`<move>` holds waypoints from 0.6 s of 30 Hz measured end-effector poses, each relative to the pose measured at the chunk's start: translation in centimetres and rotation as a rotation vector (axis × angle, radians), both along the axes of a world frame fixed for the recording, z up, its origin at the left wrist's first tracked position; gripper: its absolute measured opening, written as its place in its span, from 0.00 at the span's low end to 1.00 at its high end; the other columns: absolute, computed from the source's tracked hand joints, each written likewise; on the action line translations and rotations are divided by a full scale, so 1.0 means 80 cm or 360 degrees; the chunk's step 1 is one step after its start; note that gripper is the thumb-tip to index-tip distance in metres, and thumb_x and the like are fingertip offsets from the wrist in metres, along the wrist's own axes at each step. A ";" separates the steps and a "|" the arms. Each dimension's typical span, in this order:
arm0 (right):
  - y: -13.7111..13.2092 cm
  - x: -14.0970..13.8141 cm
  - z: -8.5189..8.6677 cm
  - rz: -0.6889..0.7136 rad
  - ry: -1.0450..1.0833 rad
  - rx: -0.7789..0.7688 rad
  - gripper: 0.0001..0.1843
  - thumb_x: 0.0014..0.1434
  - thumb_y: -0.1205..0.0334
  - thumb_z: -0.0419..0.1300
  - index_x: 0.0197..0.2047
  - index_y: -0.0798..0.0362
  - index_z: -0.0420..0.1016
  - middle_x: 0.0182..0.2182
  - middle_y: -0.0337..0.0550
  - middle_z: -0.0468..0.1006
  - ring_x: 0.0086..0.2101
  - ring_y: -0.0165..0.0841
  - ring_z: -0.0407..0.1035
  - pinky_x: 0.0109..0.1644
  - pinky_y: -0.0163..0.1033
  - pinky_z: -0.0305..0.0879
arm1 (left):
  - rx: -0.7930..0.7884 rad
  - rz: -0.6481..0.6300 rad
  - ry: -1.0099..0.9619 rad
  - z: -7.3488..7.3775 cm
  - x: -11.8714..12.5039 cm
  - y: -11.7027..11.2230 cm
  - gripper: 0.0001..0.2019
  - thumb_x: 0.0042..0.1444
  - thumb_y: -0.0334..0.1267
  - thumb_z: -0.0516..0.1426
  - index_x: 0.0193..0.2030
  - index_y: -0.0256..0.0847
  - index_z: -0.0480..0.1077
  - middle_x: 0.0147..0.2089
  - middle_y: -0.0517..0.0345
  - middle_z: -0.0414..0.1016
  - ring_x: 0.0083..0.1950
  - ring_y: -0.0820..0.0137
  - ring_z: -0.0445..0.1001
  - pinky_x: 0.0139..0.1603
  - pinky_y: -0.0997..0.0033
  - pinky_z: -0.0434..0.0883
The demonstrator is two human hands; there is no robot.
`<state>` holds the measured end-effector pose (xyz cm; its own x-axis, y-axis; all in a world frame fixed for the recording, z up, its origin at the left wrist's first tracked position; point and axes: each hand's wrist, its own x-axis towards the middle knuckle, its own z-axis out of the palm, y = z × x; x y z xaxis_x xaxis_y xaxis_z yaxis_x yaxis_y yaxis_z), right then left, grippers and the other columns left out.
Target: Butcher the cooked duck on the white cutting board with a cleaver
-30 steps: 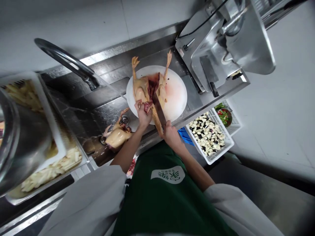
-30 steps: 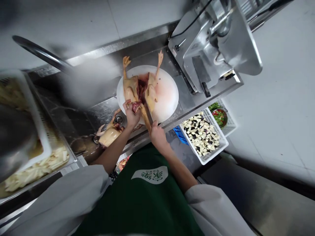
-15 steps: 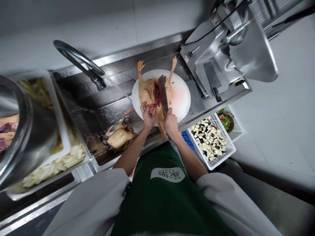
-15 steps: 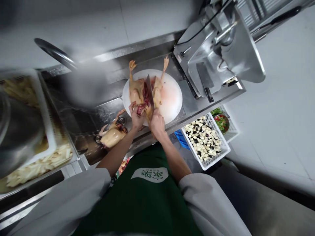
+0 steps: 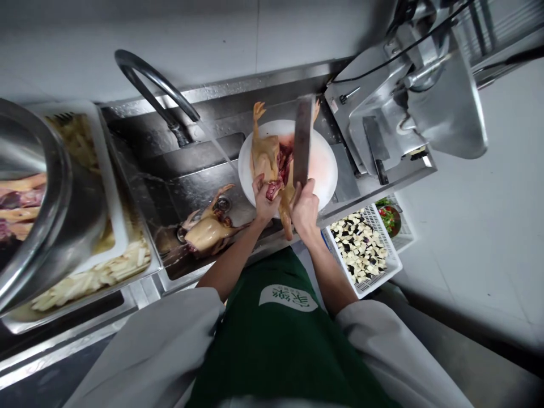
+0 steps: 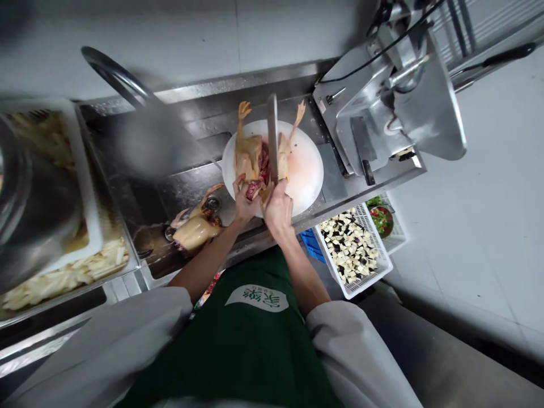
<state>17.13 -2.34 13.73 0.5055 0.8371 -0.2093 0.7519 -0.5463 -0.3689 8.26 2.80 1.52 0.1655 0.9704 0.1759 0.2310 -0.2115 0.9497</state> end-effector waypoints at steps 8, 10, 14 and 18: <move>-0.081 -0.009 -0.026 0.0047 0.0038 -0.0235 0.17 0.74 0.60 0.44 0.55 0.61 0.66 0.32 0.52 0.79 0.33 0.42 0.74 0.36 0.40 0.64 | -0.0061 0.0016 -0.0096 0.000 0.000 0.006 0.13 0.49 0.28 0.61 0.44 0.40 0.72 0.67 0.45 0.59 0.69 0.58 0.65 0.76 0.56 0.62; -0.108 -0.007 -0.017 0.0076 0.0012 -0.0269 0.17 0.73 0.60 0.44 0.53 0.61 0.67 0.32 0.53 0.79 0.32 0.42 0.74 0.35 0.39 0.63 | -0.0049 0.0004 -0.0102 -0.005 -0.002 0.001 0.13 0.49 0.27 0.60 0.43 0.40 0.73 0.68 0.46 0.59 0.70 0.58 0.65 0.76 0.56 0.63; -0.087 -0.002 0.002 0.0066 -0.0052 -0.0239 0.18 0.75 0.58 0.42 0.55 0.58 0.66 0.32 0.52 0.79 0.32 0.42 0.74 0.36 0.40 0.63 | 0.0001 -0.0006 -0.0203 -0.012 -0.004 -0.009 0.14 0.50 0.29 0.60 0.45 0.40 0.73 0.70 0.46 0.57 0.70 0.58 0.66 0.75 0.57 0.65; -0.026 0.000 -0.007 0.0038 -0.0053 -0.0112 0.17 0.75 0.58 0.43 0.59 0.58 0.63 0.34 0.53 0.80 0.34 0.43 0.74 0.39 0.41 0.65 | 0.0012 -0.0018 -0.0143 -0.011 -0.005 -0.009 0.15 0.50 0.29 0.61 0.46 0.41 0.74 0.70 0.46 0.59 0.73 0.57 0.64 0.76 0.56 0.63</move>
<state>17.16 -4.40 13.19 0.4934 0.8326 -0.2515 0.7762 -0.5520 -0.3047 7.87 2.08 0.63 0.1599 0.9671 0.1977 0.1425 -0.2208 0.9648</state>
